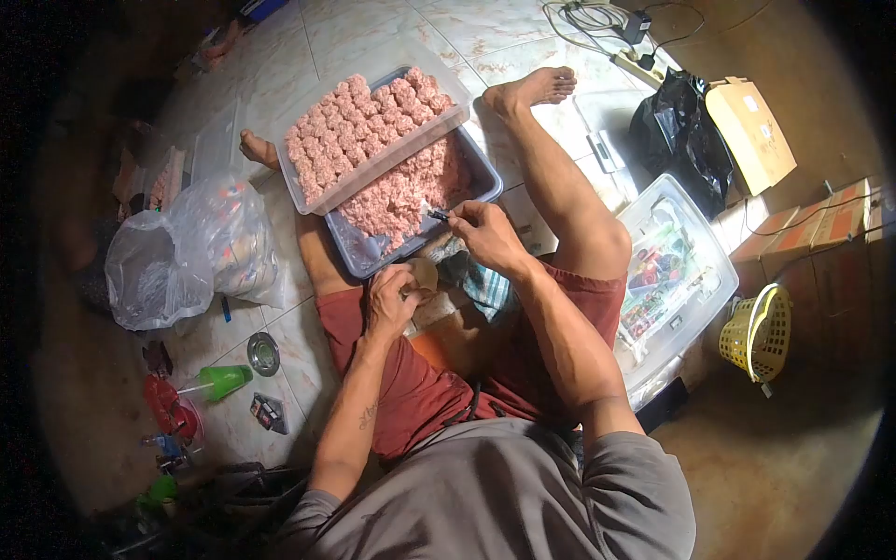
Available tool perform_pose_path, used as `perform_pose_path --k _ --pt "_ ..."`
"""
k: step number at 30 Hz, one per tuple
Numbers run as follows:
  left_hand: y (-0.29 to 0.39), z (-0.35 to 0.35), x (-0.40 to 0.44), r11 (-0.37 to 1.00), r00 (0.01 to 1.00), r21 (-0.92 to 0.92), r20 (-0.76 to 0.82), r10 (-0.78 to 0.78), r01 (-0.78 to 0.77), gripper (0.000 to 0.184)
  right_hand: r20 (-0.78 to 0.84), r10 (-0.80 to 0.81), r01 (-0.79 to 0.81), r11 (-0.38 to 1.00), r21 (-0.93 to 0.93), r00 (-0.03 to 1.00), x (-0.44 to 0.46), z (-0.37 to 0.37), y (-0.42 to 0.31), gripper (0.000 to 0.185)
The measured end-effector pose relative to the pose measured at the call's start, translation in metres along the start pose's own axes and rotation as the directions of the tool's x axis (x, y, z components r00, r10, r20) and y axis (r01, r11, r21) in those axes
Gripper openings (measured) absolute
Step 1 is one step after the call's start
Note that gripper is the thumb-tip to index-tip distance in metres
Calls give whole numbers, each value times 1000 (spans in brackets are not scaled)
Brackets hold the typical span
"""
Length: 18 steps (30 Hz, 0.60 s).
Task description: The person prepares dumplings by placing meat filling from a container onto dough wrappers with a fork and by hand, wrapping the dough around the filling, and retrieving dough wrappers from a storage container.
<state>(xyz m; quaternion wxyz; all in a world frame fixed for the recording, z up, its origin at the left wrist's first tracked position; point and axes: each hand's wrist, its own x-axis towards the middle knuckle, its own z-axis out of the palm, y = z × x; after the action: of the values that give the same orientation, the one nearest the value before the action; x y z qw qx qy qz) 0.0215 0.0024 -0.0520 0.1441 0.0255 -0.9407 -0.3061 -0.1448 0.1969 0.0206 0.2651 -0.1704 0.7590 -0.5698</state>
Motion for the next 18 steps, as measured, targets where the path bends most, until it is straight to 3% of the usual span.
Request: perform_pose_path --k 1,3,4,6,7,9,10,11,13,15,17,18 --pt "4 -4 2 1000 1000 -1 -2 0 0 24 0 -1 1 1000 -2 1000 0 0 0 22" --pt "12 -13 3 964 994 -243 4 -107 105 16 8 7 -7 1000 -10 1000 0 1 1 22" --pt "15 -14 1 964 994 -243 2 -107 104 16 8 5 -5 1000 -11 1000 1 1 4 22" --pt "19 -17 -6 806 934 -526 -56 -353 273 11 -1 -25 25 999 -28 1000 3 2 8 23" --pt "24 -22 -6 605 884 -733 -10 -468 312 14 4 -32 32 999 -31 999 2 3 8 23" --pt "31 -34 -2 76 857 -990 61 -511 116 24 -11 -36 36 998 -43 999 2 4 3 23" --pt "35 -39 0 -165 842 -982 164 -514 91 34 11 -17 17 999 -41 1000 2 3 0 22" --pt "34 -40 2 -167 843 -984 137 -521 57 34 30 -36 37 997 -61 999 1 4 -3 22" --pt "30 -41 10 -155 812 -979 198 -549 134 48 -30 -116 115 993 -34 993 -3 6 -11 21" --pt "26 -46 21 -159 791 -980 189 -582 117 55 -81 -283 275 956 -98 956 -12 11 -27 14" --pt "21 -54 29 -645 861 -762 287 -419 -60 75 -69 -620 546 733 -405 781 -23 18 -54 18" --pt "18 -55 30 -643 866 -760 255 -431 -96 75 -56 -672 587 682 -437 739 -26 25 -57 21"
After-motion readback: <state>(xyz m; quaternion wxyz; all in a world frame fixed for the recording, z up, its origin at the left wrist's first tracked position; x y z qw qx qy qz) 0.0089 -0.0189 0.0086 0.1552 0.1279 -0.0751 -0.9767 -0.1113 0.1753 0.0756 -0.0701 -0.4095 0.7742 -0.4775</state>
